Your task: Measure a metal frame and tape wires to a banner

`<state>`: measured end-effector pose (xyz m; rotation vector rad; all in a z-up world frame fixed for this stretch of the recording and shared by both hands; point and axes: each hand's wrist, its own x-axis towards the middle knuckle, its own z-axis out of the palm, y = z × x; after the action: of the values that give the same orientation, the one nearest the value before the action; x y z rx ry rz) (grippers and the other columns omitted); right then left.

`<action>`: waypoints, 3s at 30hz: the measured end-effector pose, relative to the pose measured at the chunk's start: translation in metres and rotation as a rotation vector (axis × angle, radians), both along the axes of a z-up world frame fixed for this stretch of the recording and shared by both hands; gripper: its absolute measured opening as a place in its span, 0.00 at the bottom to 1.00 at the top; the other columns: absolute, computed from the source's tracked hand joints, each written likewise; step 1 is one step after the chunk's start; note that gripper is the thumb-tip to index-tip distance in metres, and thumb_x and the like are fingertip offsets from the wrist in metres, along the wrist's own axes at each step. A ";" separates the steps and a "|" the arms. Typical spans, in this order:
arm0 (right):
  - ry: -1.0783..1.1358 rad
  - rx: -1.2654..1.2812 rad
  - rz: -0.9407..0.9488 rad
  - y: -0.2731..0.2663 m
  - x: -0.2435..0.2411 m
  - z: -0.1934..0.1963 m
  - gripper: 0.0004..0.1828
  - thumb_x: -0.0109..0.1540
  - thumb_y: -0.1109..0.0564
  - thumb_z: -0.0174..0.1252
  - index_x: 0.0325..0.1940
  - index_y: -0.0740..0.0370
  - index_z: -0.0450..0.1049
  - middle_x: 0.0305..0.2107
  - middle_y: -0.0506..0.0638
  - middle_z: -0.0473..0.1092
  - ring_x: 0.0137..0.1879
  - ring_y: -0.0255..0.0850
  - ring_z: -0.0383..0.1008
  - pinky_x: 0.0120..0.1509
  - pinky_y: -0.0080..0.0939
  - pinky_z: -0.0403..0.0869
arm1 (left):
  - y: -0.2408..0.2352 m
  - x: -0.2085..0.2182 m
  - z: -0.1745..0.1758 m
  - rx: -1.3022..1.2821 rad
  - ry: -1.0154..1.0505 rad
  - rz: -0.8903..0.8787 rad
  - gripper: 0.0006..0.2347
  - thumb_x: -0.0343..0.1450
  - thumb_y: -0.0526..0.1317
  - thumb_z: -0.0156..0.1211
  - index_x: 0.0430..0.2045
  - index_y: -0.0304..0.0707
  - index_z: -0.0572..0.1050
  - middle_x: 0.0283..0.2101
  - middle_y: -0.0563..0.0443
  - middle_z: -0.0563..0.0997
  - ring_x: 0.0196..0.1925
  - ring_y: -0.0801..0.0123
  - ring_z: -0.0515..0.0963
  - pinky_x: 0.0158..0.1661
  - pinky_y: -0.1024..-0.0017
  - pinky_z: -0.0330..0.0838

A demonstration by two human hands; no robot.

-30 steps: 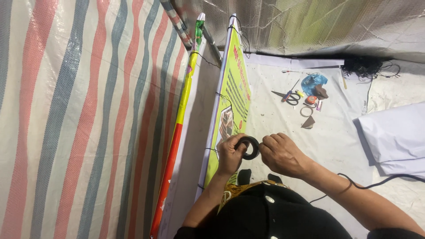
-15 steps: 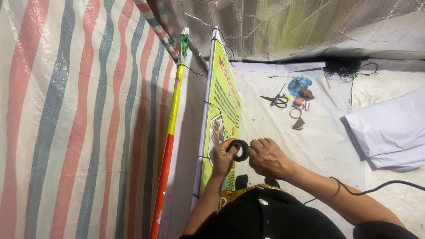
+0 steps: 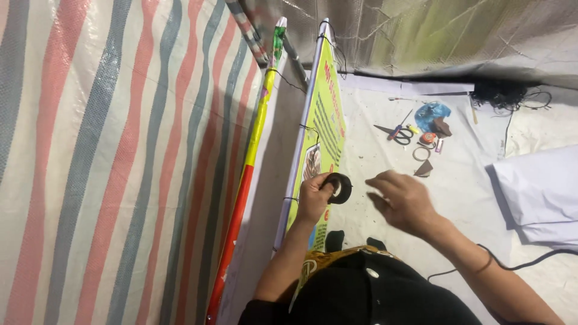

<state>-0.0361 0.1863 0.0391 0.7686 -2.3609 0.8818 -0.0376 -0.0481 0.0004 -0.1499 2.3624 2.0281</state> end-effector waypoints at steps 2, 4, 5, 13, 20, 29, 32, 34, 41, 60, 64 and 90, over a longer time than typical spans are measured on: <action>0.026 0.006 0.046 -0.012 0.008 -0.005 0.16 0.57 0.54 0.66 0.49 0.55 0.80 0.37 0.48 0.76 0.39 0.46 0.79 0.42 0.43 0.76 | -0.002 0.002 0.002 -0.009 0.002 -0.026 0.06 0.68 0.31 0.63 0.34 0.34 0.84 0.20 0.48 0.79 0.25 0.72 0.76 0.27 0.73 0.75; 0.043 -0.002 0.040 -0.015 0.009 -0.009 0.17 0.57 0.54 0.66 0.50 0.56 0.79 0.38 0.50 0.76 0.41 0.47 0.79 0.43 0.43 0.76 | 0.000 0.006 0.004 -0.015 -0.004 -0.040 0.06 0.68 0.32 0.64 0.34 0.35 0.84 0.20 0.49 0.79 0.25 0.73 0.76 0.27 0.73 0.75; 0.064 -0.007 0.037 -0.017 0.009 -0.010 0.17 0.58 0.54 0.66 0.51 0.58 0.79 0.39 0.51 0.75 0.43 0.48 0.79 0.43 0.44 0.76 | 0.002 0.008 0.005 -0.020 -0.006 -0.053 0.06 0.68 0.33 0.64 0.35 0.36 0.84 0.20 0.50 0.79 0.25 0.74 0.76 0.27 0.74 0.75; 0.122 0.073 0.034 -0.025 0.011 -0.018 0.06 0.61 0.57 0.61 0.41 0.58 0.77 0.31 0.49 0.71 0.33 0.46 0.76 0.37 0.43 0.74 | 0.014 0.016 0.029 -0.091 -0.008 -0.036 0.06 0.65 0.32 0.64 0.31 0.41 0.85 0.18 0.51 0.78 0.24 0.74 0.76 0.26 0.73 0.74; 0.194 0.201 0.016 -0.026 0.014 -0.029 0.02 0.57 0.59 0.58 0.30 0.57 0.72 0.23 0.48 0.64 0.24 0.45 0.70 0.30 0.42 0.71 | 0.015 0.017 0.015 -0.081 -0.007 -0.053 0.06 0.64 0.31 0.65 0.30 0.41 0.86 0.18 0.49 0.79 0.24 0.74 0.75 0.27 0.74 0.74; 0.182 0.213 0.020 -0.030 0.021 -0.068 0.07 0.50 0.57 0.59 0.23 0.55 0.66 0.20 0.47 0.59 0.20 0.45 0.67 0.26 0.43 0.68 | 0.015 0.019 -0.003 -0.033 -0.064 -0.025 0.05 0.65 0.31 0.65 0.29 0.42 0.85 0.19 0.52 0.78 0.25 0.76 0.74 0.28 0.76 0.73; 0.156 0.208 0.012 -0.036 0.028 -0.050 0.07 0.48 0.58 0.60 0.22 0.54 0.66 0.19 0.47 0.60 0.20 0.45 0.68 0.26 0.41 0.69 | 0.010 0.016 -0.013 -0.105 -0.084 -0.020 0.04 0.65 0.33 0.67 0.29 0.42 0.86 0.19 0.50 0.80 0.26 0.75 0.74 0.29 0.74 0.74; 0.131 0.178 0.030 -0.034 0.029 -0.052 0.06 0.48 0.59 0.59 0.23 0.55 0.67 0.19 0.46 0.61 0.19 0.45 0.68 0.25 0.41 0.69 | 0.006 0.012 -0.007 -0.132 -0.081 -0.035 0.04 0.65 0.33 0.68 0.29 0.43 0.86 0.19 0.50 0.80 0.25 0.75 0.75 0.28 0.74 0.74; -0.267 0.040 0.143 -0.015 0.013 -0.026 0.03 0.55 0.62 0.59 0.25 0.59 0.76 0.17 0.48 0.69 0.20 0.41 0.73 0.23 0.35 0.69 | 0.001 0.008 0.002 -0.098 -0.213 -0.053 0.06 0.63 0.35 0.66 0.29 0.41 0.86 0.18 0.53 0.78 0.24 0.75 0.76 0.26 0.78 0.73; -0.638 -0.583 0.137 -0.025 0.025 -0.041 0.09 0.54 0.64 0.70 0.39 0.61 0.84 0.35 0.52 0.77 0.36 0.45 0.80 0.45 0.42 0.76 | 0.008 0.019 -0.029 0.093 -0.229 -0.009 0.07 0.63 0.34 0.65 0.31 0.34 0.85 0.17 0.46 0.77 0.18 0.75 0.77 0.18 0.84 0.72; -0.640 -0.661 0.173 -0.025 0.031 -0.047 0.06 0.55 0.67 0.69 0.36 0.62 0.83 0.34 0.52 0.76 0.34 0.42 0.79 0.43 0.40 0.78 | 0.006 0.027 -0.032 0.067 -0.194 -0.110 0.08 0.64 0.37 0.69 0.33 0.32 0.84 0.19 0.44 0.79 0.22 0.74 0.77 0.21 0.82 0.74; -0.320 -0.075 0.293 -0.025 0.031 -0.060 0.09 0.56 0.66 0.64 0.38 0.57 0.78 0.33 0.51 0.77 0.40 0.47 0.81 0.43 0.42 0.78 | -0.020 0.061 -0.016 -0.041 0.092 -0.353 0.18 0.63 0.44 0.71 0.45 0.40 0.80 0.36 0.42 0.82 0.31 0.73 0.69 0.29 0.77 0.64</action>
<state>-0.0053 0.1615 -0.0208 1.0251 -2.5064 1.2933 0.0234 -0.0686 -0.0160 0.3421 2.2815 1.8555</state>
